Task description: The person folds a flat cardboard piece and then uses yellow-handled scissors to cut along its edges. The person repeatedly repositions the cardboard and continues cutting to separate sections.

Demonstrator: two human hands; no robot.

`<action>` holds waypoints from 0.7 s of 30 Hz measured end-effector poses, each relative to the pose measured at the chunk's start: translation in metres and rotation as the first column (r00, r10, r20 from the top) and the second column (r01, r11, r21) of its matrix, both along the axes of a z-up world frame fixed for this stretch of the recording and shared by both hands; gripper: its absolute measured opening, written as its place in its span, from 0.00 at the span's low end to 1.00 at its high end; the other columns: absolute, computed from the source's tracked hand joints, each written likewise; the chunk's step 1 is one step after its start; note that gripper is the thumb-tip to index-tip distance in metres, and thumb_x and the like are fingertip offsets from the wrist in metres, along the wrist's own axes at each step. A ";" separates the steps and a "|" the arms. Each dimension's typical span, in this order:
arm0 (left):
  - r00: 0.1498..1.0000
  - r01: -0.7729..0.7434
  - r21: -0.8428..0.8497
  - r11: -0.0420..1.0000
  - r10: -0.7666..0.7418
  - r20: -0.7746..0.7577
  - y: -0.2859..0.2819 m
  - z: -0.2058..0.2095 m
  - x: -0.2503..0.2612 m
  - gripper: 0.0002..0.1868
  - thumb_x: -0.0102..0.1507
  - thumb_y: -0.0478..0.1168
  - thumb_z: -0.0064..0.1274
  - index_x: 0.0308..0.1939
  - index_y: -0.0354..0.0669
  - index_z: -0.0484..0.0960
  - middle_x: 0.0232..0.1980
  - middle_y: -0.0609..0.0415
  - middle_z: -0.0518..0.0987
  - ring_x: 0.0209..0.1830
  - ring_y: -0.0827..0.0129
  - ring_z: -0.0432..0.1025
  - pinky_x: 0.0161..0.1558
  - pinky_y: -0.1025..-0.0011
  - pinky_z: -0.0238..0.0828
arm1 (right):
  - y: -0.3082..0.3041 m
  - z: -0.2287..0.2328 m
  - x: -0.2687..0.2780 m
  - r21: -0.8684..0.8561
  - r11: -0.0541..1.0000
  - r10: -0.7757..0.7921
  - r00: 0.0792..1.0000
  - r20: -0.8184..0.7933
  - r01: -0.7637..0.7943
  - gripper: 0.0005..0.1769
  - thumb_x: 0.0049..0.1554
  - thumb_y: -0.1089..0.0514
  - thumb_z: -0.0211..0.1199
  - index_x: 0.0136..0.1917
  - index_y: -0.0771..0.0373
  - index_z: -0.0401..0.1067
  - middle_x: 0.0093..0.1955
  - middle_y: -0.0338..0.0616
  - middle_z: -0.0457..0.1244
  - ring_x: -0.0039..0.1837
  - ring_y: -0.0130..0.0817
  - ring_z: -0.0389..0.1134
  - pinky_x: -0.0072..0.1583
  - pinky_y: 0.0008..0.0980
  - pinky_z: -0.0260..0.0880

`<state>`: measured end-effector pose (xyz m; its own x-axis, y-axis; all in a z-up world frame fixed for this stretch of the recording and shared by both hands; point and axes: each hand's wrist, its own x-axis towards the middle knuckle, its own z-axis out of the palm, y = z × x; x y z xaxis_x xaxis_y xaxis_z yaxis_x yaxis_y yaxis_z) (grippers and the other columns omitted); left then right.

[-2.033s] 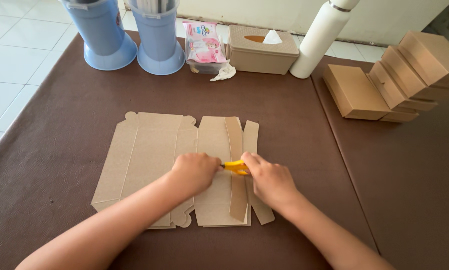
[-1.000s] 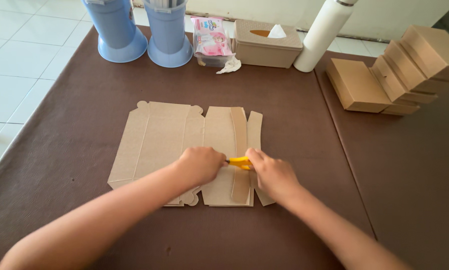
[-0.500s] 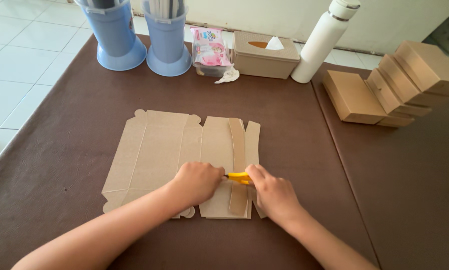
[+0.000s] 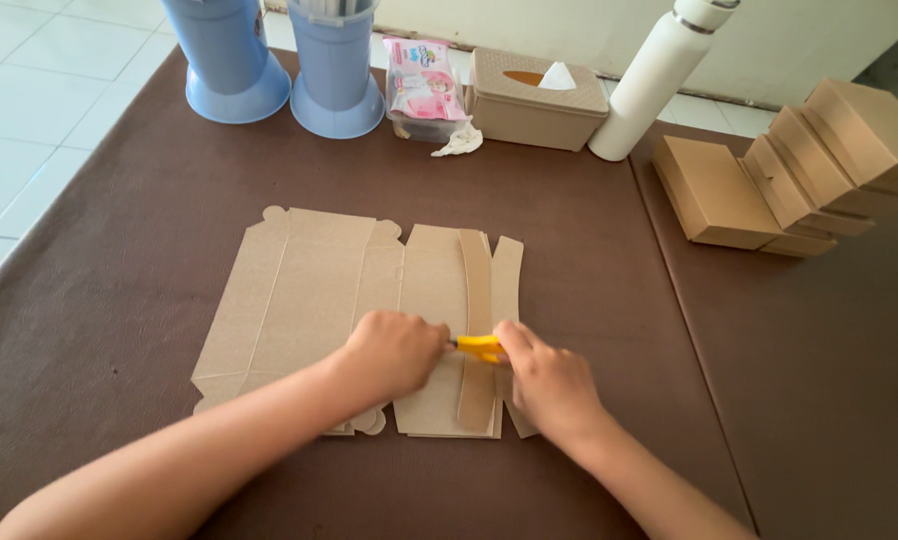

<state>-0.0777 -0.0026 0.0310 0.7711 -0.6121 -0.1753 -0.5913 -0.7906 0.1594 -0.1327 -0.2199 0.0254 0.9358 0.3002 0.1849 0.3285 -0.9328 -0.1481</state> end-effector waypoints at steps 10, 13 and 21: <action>0.998 0.011 0.067 0.998 -0.007 -0.063 0.002 0.004 -0.012 0.12 0.66 0.42 0.49 0.53 0.49 0.80 0.42 0.48 0.84 0.43 0.52 0.80 0.42 0.58 0.78 | 0.005 0.007 -0.017 -0.014 0.999 0.035 0.999 0.001 -0.035 0.19 0.49 0.71 0.54 0.53 0.59 0.61 0.49 0.46 0.70 0.40 0.54 0.74 0.38 0.51 0.75; 1.000 0.009 0.047 0.999 -0.008 -0.027 0.003 0.003 -0.009 0.12 0.68 0.43 0.48 0.51 0.48 0.81 0.41 0.48 0.84 0.42 0.53 0.81 0.42 0.58 0.78 | 0.006 0.006 -0.012 -0.054 0.999 0.007 1.000 -0.004 -0.008 0.18 0.51 0.71 0.54 0.54 0.60 0.60 0.48 0.47 0.70 0.39 0.54 0.74 0.39 0.50 0.76; 0.998 0.027 0.077 0.997 -0.022 -0.064 0.002 0.003 -0.019 0.12 0.68 0.46 0.48 0.51 0.49 0.81 0.41 0.48 0.84 0.42 0.53 0.80 0.41 0.59 0.77 | 0.005 0.012 -0.025 -0.027 0.999 0.019 0.999 -0.038 -0.020 0.15 0.51 0.69 0.55 0.50 0.57 0.61 0.43 0.45 0.70 0.41 0.52 0.74 0.39 0.50 0.74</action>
